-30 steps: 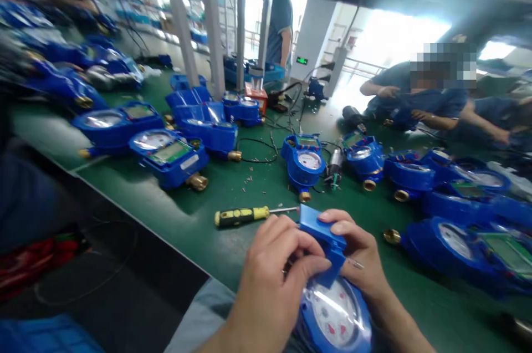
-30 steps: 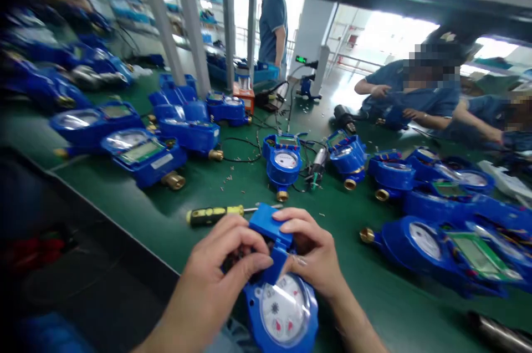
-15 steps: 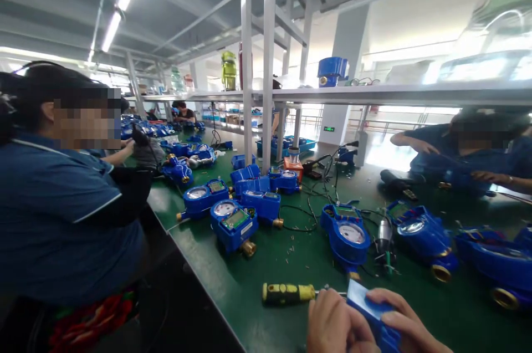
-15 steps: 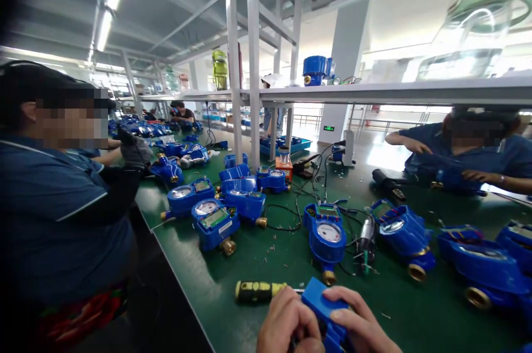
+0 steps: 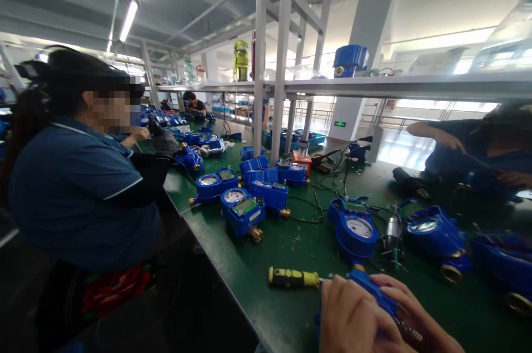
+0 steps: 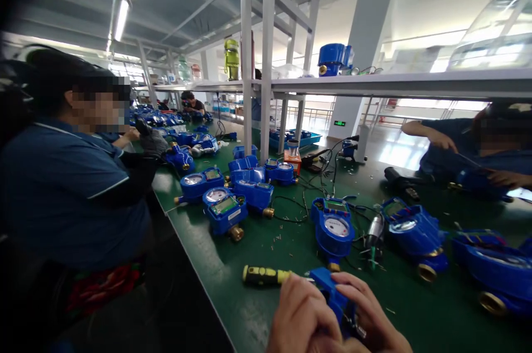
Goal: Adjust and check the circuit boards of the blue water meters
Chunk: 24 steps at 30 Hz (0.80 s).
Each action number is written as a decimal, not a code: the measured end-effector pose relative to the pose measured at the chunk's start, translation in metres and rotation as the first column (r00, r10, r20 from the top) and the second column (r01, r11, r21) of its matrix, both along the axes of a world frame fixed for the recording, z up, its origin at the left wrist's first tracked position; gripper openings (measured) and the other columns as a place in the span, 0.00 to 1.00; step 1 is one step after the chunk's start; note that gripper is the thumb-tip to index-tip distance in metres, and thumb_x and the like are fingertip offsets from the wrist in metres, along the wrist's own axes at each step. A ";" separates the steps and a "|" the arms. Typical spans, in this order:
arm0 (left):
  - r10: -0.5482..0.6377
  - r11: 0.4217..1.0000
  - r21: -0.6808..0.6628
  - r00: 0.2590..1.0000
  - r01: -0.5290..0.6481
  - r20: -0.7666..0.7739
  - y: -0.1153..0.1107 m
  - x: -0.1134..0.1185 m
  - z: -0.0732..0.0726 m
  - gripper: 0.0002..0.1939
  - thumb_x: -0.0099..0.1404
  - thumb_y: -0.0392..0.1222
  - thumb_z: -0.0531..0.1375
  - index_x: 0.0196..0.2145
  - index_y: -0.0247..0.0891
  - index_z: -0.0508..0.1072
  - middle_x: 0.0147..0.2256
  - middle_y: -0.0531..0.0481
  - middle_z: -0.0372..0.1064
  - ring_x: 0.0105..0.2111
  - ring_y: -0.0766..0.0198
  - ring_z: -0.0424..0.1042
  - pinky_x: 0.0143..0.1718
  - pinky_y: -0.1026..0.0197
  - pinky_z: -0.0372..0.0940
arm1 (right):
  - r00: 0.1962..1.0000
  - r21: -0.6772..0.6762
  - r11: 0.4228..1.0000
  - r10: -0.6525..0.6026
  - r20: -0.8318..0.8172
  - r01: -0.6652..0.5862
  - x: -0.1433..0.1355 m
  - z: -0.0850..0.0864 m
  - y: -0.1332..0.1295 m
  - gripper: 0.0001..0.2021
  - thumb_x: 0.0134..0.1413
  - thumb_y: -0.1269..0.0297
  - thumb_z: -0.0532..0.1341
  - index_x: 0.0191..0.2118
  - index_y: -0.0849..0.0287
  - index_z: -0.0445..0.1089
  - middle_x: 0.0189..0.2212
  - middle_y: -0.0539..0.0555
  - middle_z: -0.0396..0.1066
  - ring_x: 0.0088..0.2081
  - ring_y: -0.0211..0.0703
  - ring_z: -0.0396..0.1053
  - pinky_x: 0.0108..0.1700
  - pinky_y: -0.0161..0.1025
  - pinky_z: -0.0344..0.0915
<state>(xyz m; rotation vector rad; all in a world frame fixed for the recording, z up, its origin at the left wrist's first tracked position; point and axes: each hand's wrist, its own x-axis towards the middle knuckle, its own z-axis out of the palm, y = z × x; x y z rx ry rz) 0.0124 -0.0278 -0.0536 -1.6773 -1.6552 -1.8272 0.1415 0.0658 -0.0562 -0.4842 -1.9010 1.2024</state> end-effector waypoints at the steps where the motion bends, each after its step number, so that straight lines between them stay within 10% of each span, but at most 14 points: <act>1: -0.033 0.999 -0.028 0.998 0.035 0.052 -0.013 -0.009 0.017 0.17 0.71 0.48 0.50 0.28 0.41 0.69 0.27 0.47 0.67 0.31 0.60 0.68 0.36 0.54 0.64 | 1.000 -0.027 1.000 0.003 -0.030 -0.003 -0.001 0.003 -0.004 0.23 0.39 0.63 0.76 0.46 0.46 0.78 0.50 0.57 0.74 0.51 0.59 0.75 0.43 0.37 0.77; 4: 0.090 0.986 -0.151 0.987 -0.070 0.131 -0.041 -0.054 0.053 0.12 0.71 0.44 0.54 0.29 0.39 0.68 0.29 0.50 0.68 0.34 0.62 0.68 0.39 0.56 0.63 | 0.997 -0.109 0.993 0.035 -0.065 -0.042 -0.007 0.011 -0.015 0.23 0.36 0.63 0.78 0.44 0.49 0.78 0.51 0.57 0.72 0.54 0.57 0.71 0.48 0.41 0.75; 8: 0.064 0.886 -0.465 0.991 -0.002 0.117 -0.053 -0.101 0.044 0.16 0.69 0.49 0.58 0.26 0.39 0.70 0.25 0.54 0.68 0.29 0.64 0.67 0.35 0.61 0.63 | 0.994 -0.150 0.985 0.068 -0.089 -0.081 -0.010 0.007 -0.014 0.27 0.37 0.64 0.78 0.48 0.47 0.76 0.53 0.56 0.68 0.56 0.55 0.67 0.55 0.49 0.70; 14: -0.266 0.903 -0.364 0.962 0.229 -0.055 -0.073 -0.098 0.027 0.14 0.67 0.38 0.61 0.51 0.44 0.73 0.48 0.48 0.73 0.49 0.61 0.71 0.52 0.58 0.66 | 0.989 -0.149 0.982 0.101 -0.109 -0.117 -0.010 0.006 -0.014 0.27 0.39 0.62 0.77 0.49 0.46 0.75 0.53 0.55 0.67 0.57 0.52 0.66 0.56 0.50 0.68; 24: -0.442 0.792 -0.429 0.893 0.434 0.088 -0.024 -0.092 0.036 0.06 0.64 0.39 0.64 0.39 0.44 0.81 0.40 0.51 0.80 0.43 0.60 0.75 0.49 0.54 0.68 | 0.987 -0.100 0.987 0.115 -0.113 -0.126 -0.015 0.012 -0.017 0.26 0.37 0.56 0.77 0.46 0.47 0.75 0.49 0.54 0.70 0.57 0.52 0.65 0.59 0.54 0.64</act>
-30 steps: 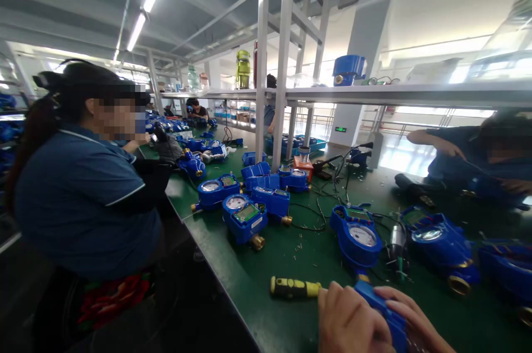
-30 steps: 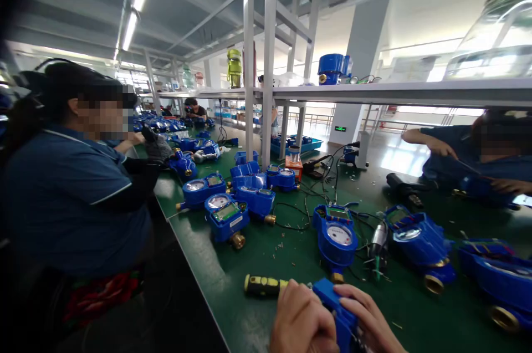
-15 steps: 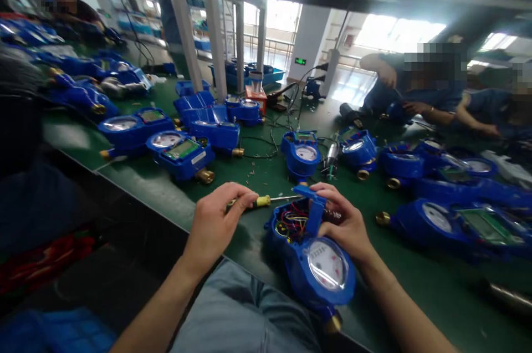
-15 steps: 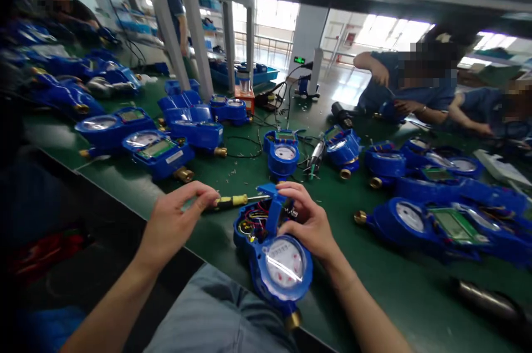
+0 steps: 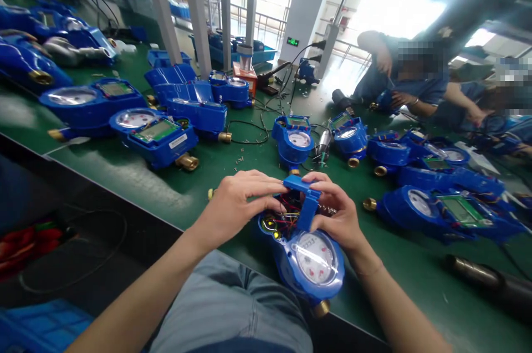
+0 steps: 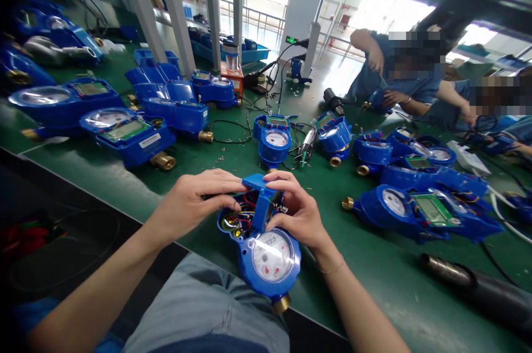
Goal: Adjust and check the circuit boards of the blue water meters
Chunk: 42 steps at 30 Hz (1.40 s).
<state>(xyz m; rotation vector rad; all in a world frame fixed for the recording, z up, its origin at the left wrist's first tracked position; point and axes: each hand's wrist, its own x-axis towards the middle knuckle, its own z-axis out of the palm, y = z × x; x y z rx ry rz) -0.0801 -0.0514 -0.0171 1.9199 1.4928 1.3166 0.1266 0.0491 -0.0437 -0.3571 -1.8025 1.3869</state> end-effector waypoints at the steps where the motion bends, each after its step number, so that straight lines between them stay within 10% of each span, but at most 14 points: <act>1: -0.027 0.999 -0.017 1.000 0.027 0.009 0.004 0.001 0.001 0.06 0.65 0.38 0.63 0.37 0.44 0.81 0.39 0.51 0.80 0.42 0.60 0.75 0.48 0.54 0.68 | 1.000 0.006 1.000 0.001 -0.005 -0.001 0.000 -0.001 0.000 0.26 0.36 0.56 0.78 0.46 0.47 0.75 0.49 0.54 0.70 0.57 0.53 0.65 0.59 0.55 0.63; 15: -0.138 0.971 -0.221 0.969 0.092 -0.204 0.012 0.007 0.000 0.08 0.63 0.36 0.63 0.31 0.49 0.82 0.48 0.50 0.67 0.49 0.55 0.61 0.52 0.47 0.64 | 0.993 0.025 0.995 0.096 0.069 -0.098 -0.001 0.004 0.001 0.29 0.42 0.57 0.75 0.53 0.44 0.72 0.53 0.54 0.68 0.59 0.53 0.63 0.61 0.55 0.62; 23: 0.118 0.985 0.141 0.980 -0.095 -0.162 -0.040 -0.012 0.014 0.14 0.67 0.38 0.61 0.50 0.43 0.75 0.45 0.50 0.73 0.47 0.62 0.69 0.49 0.58 0.65 | 0.992 0.009 0.995 0.103 0.066 -0.104 -0.001 0.002 0.001 0.29 0.43 0.57 0.75 0.53 0.45 0.72 0.53 0.54 0.68 0.58 0.53 0.64 0.59 0.54 0.64; 29: 0.152 0.955 0.286 0.958 -0.079 -0.243 -0.026 0.007 -0.008 0.07 0.67 0.37 0.61 0.42 0.40 0.78 0.41 0.53 0.79 0.43 0.61 0.72 0.45 0.54 0.62 | 0.994 0.059 0.994 0.092 0.055 -0.095 -0.002 0.000 0.003 0.31 0.40 0.55 0.76 0.54 0.45 0.71 0.53 0.54 0.69 0.57 0.53 0.64 0.60 0.54 0.64; 42: -0.030 0.978 -0.204 0.999 0.035 0.027 -0.007 0.022 -0.009 0.09 0.62 0.33 0.65 0.31 0.48 0.81 0.37 0.61 0.80 0.53 0.54 0.70 0.56 0.43 0.57 | 0.992 0.086 0.990 0.107 0.068 -0.113 -0.001 -0.004 0.001 0.29 0.44 0.59 0.75 0.53 0.44 0.69 0.54 0.52 0.68 0.56 0.52 0.66 0.56 0.52 0.68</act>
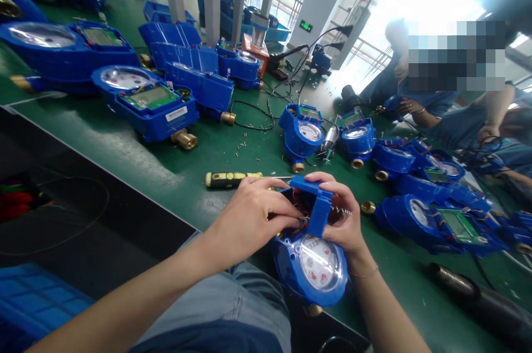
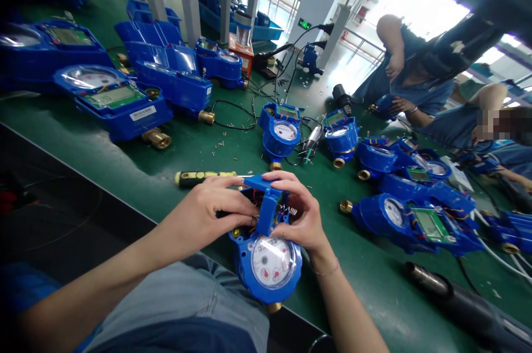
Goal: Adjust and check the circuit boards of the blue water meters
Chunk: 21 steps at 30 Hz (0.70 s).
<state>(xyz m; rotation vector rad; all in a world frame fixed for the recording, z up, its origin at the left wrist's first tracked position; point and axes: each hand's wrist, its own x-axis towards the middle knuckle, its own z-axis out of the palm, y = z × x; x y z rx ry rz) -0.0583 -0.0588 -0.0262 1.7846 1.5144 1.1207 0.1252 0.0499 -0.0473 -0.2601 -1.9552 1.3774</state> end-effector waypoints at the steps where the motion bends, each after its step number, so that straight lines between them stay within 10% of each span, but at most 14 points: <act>1: 0.012 1.000 0.008 1.000 -0.012 -0.001 -0.001 0.001 -0.001 0.09 0.62 0.33 0.65 0.31 0.48 0.81 0.37 0.61 0.80 0.53 0.54 0.70 0.55 0.43 0.57 | 1.000 0.012 1.000 0.007 0.002 -0.007 0.000 0.001 0.000 0.29 0.44 0.60 0.75 0.53 0.44 0.69 0.54 0.52 0.68 0.56 0.52 0.66 0.56 0.52 0.68; 16: 0.220 0.963 0.204 0.947 -0.173 -0.232 -0.042 0.005 -0.003 0.18 0.70 0.41 0.57 0.57 0.40 0.67 0.54 0.52 0.72 0.56 0.56 0.63 0.56 0.46 0.56 | 0.997 0.207 0.976 0.072 0.012 -0.073 -0.001 0.006 0.012 0.35 0.42 0.65 0.76 0.57 0.49 0.65 0.53 0.55 0.71 0.54 0.57 0.68 0.57 0.59 0.66; 21: 0.078 0.985 0.168 0.954 -0.030 -0.291 -0.037 0.011 -0.008 0.14 0.74 0.37 0.48 0.53 0.40 0.69 0.54 0.53 0.71 0.59 0.52 0.59 0.58 0.42 0.53 | 1.000 0.217 0.976 0.011 0.009 -0.013 -0.002 0.004 0.011 0.33 0.43 0.61 0.76 0.56 0.47 0.66 0.52 0.54 0.71 0.52 0.57 0.69 0.55 0.58 0.67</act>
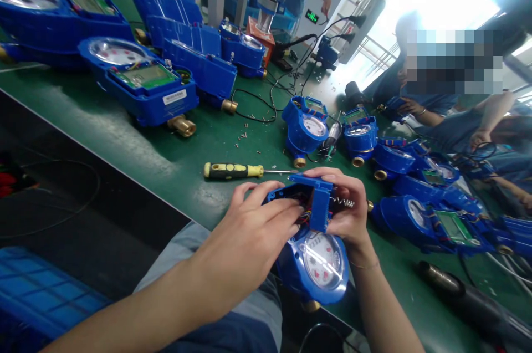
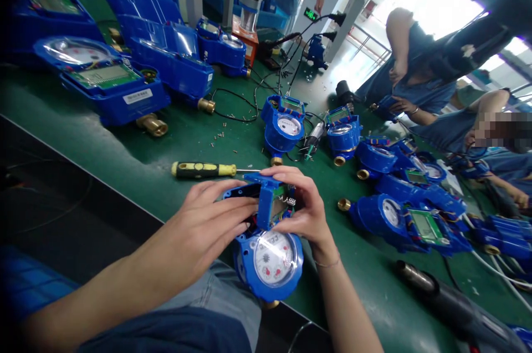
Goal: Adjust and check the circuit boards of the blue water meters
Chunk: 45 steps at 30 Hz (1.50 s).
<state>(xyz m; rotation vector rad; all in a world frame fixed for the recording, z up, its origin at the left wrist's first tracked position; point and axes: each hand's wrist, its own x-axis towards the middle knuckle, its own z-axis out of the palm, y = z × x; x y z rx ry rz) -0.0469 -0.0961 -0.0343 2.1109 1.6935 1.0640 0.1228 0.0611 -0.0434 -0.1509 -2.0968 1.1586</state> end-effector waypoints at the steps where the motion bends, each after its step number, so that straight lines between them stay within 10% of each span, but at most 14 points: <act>1: -0.026 1.000 0.005 1.000 0.026 0.016 0.002 -0.001 -0.001 0.14 0.74 0.37 0.48 0.51 0.41 0.70 0.53 0.54 0.73 0.59 0.52 0.58 0.58 0.42 0.52 | 1.000 0.018 1.000 -0.022 0.005 0.022 0.000 0.000 0.000 0.33 0.43 0.60 0.76 0.56 0.47 0.67 0.52 0.54 0.71 0.52 0.57 0.69 0.56 0.58 0.67; 8: -0.132 0.991 0.008 0.990 0.132 0.044 0.006 -0.010 -0.002 0.12 0.74 0.41 0.50 0.51 0.43 0.69 0.52 0.55 0.72 0.60 0.51 0.56 0.60 0.38 0.50 | 0.958 0.283 0.956 -0.154 0.243 0.082 0.004 0.016 0.004 0.32 0.48 0.49 0.71 0.59 0.48 0.66 0.54 0.55 0.70 0.58 0.58 0.62 0.62 0.57 0.57; 14: -0.030 0.999 0.022 0.999 0.031 -0.042 -0.003 0.000 -0.006 0.15 0.73 0.43 0.52 0.55 0.39 0.67 0.55 0.45 0.67 0.58 0.45 0.59 0.57 0.35 0.57 | 0.914 0.093 0.996 -0.025 0.405 -0.013 0.004 0.022 0.006 0.32 0.53 0.47 0.67 0.63 0.46 0.62 0.59 0.53 0.64 0.61 0.54 0.59 0.65 0.51 0.56; 26: 0.096 0.992 0.056 0.958 -0.115 0.272 -0.009 -0.024 0.001 0.10 0.70 0.36 0.56 0.48 0.42 0.72 0.49 0.52 0.68 0.52 0.68 0.66 0.56 0.65 0.61 | 0.939 -0.149 0.986 -0.018 0.343 0.073 0.010 0.005 0.009 0.34 0.45 0.48 0.72 0.59 0.46 0.66 0.57 0.56 0.64 0.60 0.62 0.62 0.64 0.59 0.58; 45: 0.057 0.991 0.100 0.957 -0.088 0.284 0.010 -0.007 0.008 0.04 0.70 0.32 0.56 0.38 0.39 0.67 0.37 0.54 0.69 0.42 0.66 0.66 0.50 0.59 0.59 | 0.939 0.045 0.999 -0.021 0.343 0.006 0.004 0.017 -0.001 0.35 0.51 0.43 0.65 0.64 0.43 0.60 0.58 0.55 0.64 0.60 0.56 0.61 0.64 0.54 0.58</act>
